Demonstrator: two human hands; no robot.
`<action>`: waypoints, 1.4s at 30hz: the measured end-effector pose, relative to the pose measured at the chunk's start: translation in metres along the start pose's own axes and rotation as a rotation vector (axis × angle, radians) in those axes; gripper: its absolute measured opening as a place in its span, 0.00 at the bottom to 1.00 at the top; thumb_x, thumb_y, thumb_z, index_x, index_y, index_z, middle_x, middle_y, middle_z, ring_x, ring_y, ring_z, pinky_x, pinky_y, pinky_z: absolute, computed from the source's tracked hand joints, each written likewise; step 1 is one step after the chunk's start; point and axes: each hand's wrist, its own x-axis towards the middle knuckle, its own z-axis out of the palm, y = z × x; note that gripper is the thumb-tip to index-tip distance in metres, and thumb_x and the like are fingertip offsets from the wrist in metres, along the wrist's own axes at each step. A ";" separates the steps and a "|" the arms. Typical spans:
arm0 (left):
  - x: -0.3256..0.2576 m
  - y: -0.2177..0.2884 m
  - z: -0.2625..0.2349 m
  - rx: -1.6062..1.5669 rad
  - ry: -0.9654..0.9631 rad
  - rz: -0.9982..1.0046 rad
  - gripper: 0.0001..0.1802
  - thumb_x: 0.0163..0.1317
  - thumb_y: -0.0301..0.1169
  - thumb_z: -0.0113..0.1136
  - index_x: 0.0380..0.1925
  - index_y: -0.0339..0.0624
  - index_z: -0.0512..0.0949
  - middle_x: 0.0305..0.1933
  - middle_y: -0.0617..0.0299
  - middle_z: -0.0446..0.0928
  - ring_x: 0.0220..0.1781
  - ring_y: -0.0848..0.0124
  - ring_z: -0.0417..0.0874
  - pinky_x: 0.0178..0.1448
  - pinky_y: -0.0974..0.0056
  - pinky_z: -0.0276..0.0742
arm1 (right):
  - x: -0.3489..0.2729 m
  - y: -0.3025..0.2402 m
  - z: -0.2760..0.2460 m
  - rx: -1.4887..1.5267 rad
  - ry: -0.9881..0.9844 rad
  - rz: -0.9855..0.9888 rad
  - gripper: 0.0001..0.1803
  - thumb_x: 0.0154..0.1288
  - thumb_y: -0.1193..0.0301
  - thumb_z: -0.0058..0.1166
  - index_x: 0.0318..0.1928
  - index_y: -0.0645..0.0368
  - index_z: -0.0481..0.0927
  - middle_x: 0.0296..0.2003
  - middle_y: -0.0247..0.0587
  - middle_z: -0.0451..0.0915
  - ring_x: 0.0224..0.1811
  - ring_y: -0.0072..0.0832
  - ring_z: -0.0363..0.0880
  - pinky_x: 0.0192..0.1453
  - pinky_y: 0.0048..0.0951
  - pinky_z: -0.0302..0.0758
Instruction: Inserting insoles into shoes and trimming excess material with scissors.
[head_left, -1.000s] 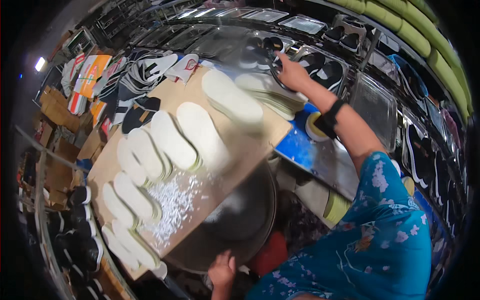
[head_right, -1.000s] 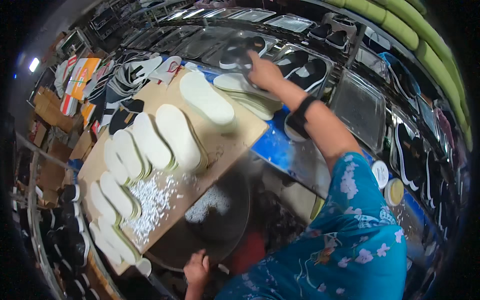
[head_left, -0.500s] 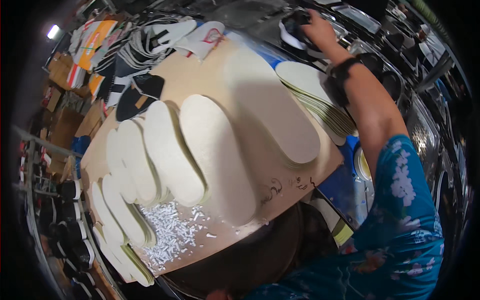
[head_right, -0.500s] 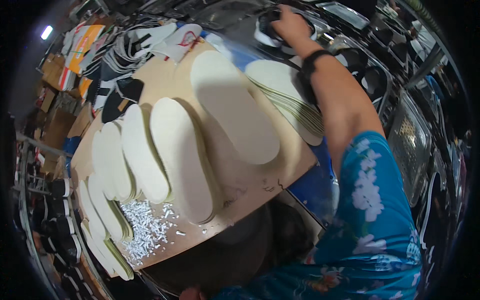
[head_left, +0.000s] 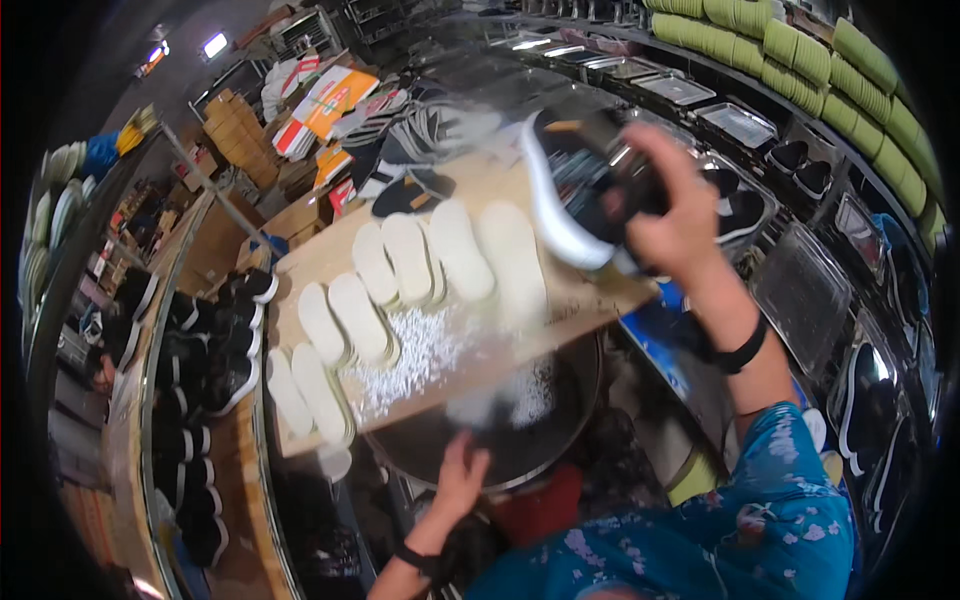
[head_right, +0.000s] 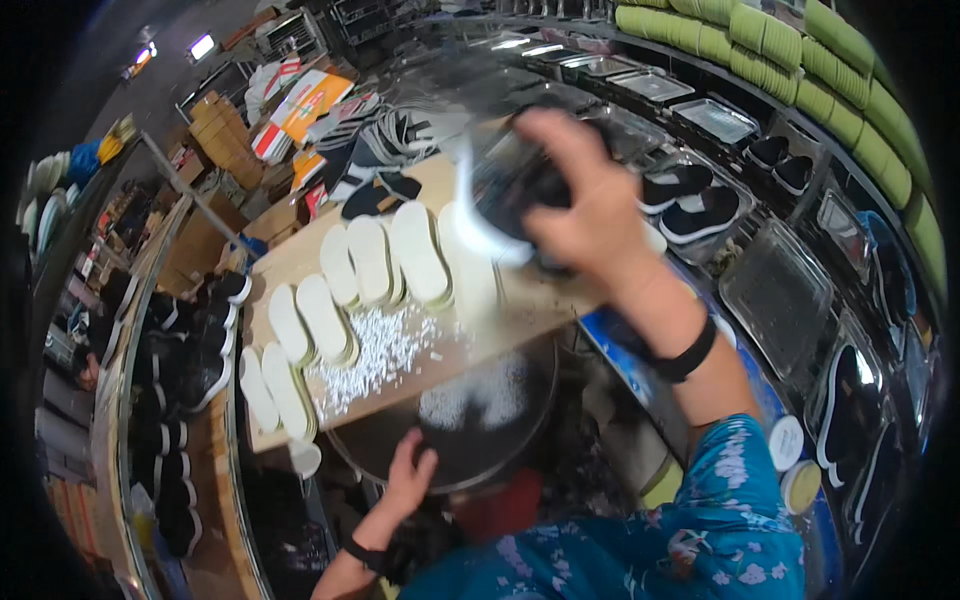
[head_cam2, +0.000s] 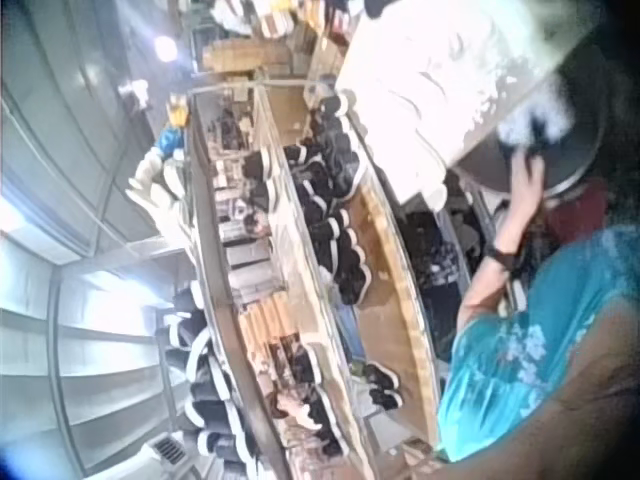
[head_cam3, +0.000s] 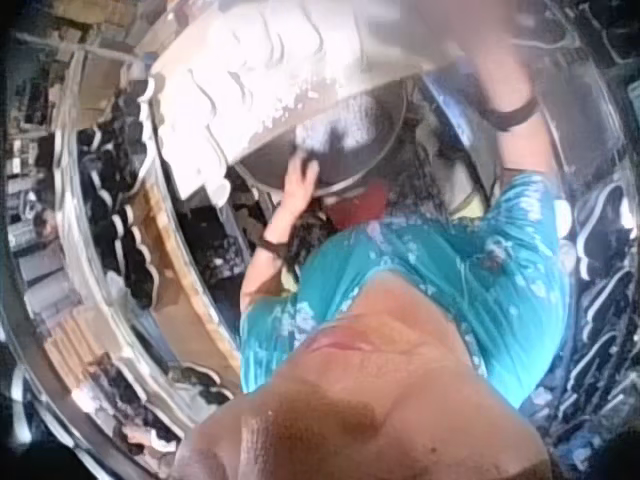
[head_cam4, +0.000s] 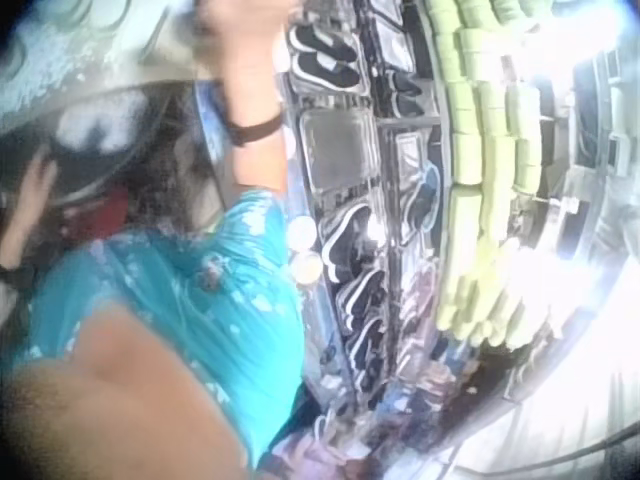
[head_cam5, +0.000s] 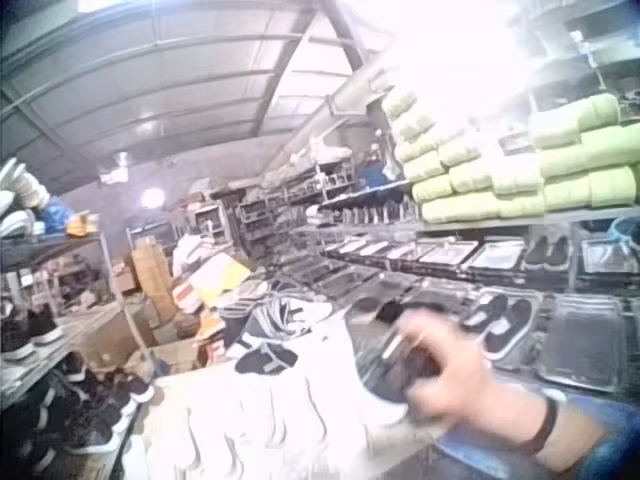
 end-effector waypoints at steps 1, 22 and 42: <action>0.004 0.017 -0.004 -0.255 0.052 -0.197 0.29 0.62 0.44 0.50 0.58 0.38 0.61 0.54 0.48 0.68 0.55 0.57 0.70 0.57 0.59 0.67 | -0.019 -0.032 -0.001 0.114 -0.161 0.009 0.31 0.40 0.78 0.58 0.52 0.54 0.72 0.47 0.43 0.76 0.40 0.34 0.81 0.41 0.28 0.78; -0.060 -0.024 -0.067 0.064 0.315 -0.339 0.24 0.62 0.45 0.48 0.29 0.31 0.78 0.21 0.47 0.76 0.31 0.64 0.81 0.35 0.62 0.73 | -0.232 -0.177 0.041 0.595 -0.975 0.374 0.31 0.47 0.69 0.59 0.55 0.51 0.67 0.41 0.47 0.76 0.39 0.40 0.78 0.41 0.35 0.75; 0.002 0.008 -0.021 0.523 0.052 -0.353 0.23 0.55 0.45 0.53 0.34 0.30 0.77 0.36 0.36 0.76 0.44 0.45 0.77 0.50 0.53 0.72 | -0.238 -0.115 0.036 1.105 -0.817 1.277 0.24 0.56 0.70 0.58 0.54 0.58 0.68 0.22 0.36 0.76 0.15 0.19 0.73 0.17 0.19 0.68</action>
